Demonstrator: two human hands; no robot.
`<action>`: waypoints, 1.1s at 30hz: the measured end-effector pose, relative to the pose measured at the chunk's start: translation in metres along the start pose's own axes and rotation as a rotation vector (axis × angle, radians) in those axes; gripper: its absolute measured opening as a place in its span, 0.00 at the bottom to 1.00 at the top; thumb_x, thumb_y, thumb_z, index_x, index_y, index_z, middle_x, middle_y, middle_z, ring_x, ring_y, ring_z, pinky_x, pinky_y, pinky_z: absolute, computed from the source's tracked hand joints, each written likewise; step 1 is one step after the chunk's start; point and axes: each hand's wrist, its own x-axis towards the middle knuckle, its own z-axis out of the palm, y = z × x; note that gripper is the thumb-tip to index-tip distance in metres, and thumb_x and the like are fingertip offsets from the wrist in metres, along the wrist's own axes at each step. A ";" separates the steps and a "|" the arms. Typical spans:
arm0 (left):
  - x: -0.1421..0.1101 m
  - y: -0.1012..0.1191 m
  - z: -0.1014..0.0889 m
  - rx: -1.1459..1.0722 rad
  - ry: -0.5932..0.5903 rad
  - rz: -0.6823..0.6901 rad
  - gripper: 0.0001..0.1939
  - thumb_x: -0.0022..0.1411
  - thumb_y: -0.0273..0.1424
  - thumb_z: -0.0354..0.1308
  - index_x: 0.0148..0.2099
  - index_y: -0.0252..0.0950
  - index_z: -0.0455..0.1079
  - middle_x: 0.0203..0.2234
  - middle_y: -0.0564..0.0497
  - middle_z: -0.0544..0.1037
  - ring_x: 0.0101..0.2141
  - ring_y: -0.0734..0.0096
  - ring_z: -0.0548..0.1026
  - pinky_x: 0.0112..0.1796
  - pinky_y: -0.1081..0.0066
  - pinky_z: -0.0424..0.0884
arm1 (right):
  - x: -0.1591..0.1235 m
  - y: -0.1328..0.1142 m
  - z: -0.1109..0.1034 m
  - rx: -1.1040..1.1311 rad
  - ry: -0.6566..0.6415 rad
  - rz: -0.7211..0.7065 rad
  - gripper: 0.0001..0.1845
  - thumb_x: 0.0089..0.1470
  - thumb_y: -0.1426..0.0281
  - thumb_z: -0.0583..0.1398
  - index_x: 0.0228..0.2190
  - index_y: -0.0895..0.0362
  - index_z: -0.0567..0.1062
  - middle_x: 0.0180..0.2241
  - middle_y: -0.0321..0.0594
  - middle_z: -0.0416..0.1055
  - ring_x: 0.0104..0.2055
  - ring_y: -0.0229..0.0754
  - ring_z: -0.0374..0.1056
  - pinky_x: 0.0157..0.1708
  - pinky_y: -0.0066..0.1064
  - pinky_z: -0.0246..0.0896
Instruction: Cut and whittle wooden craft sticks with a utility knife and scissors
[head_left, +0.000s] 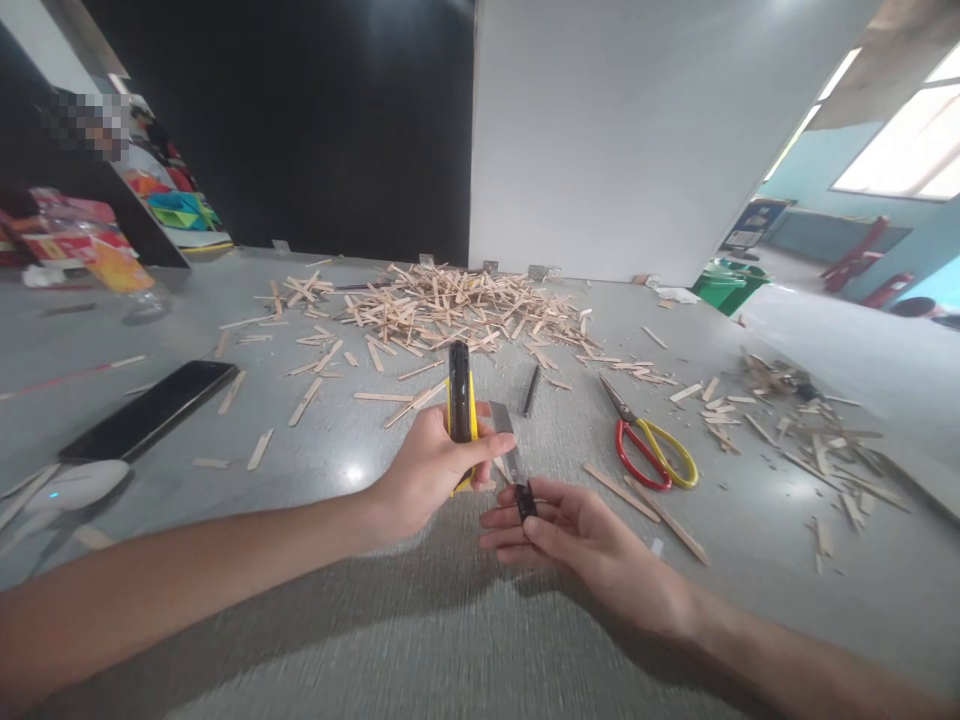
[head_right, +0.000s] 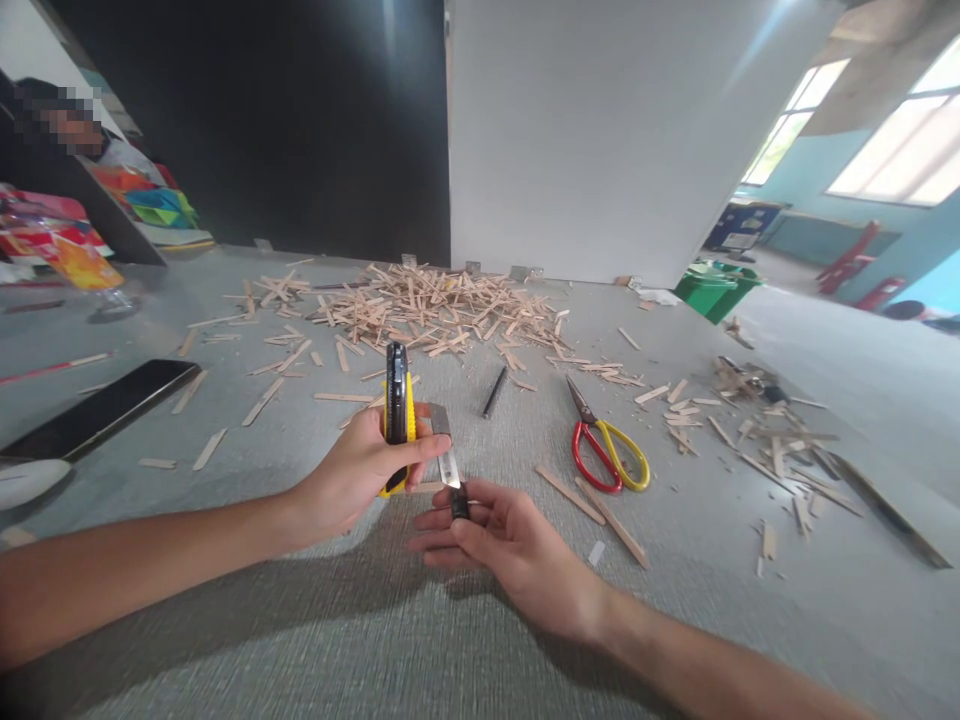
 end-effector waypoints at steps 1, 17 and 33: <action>0.000 0.000 0.000 0.001 -0.002 0.000 0.16 0.58 0.33 0.73 0.31 0.36 0.67 0.15 0.59 0.70 0.19 0.79 0.67 0.24 0.75 0.63 | 0.000 0.000 0.000 -0.005 -0.001 0.000 0.19 0.67 0.61 0.67 0.54 0.57 0.78 0.51 0.50 0.80 0.52 0.46 0.80 0.57 0.44 0.73; -0.004 -0.006 0.001 0.063 0.002 0.020 0.20 0.58 0.37 0.74 0.44 0.35 0.70 0.23 0.60 0.73 0.19 0.80 0.68 0.24 0.74 0.66 | 0.001 -0.005 0.002 -0.009 -0.005 0.010 0.19 0.66 0.61 0.67 0.54 0.57 0.78 0.51 0.50 0.82 0.49 0.45 0.81 0.53 0.41 0.75; -0.008 -0.006 0.002 0.135 -0.004 0.035 0.19 0.59 0.39 0.72 0.47 0.35 0.72 0.18 0.60 0.71 0.21 0.73 0.70 0.28 0.70 0.70 | 0.005 0.001 -0.001 -0.095 -0.034 -0.022 0.20 0.65 0.61 0.67 0.54 0.58 0.81 0.42 0.47 0.81 0.31 0.35 0.73 0.32 0.29 0.69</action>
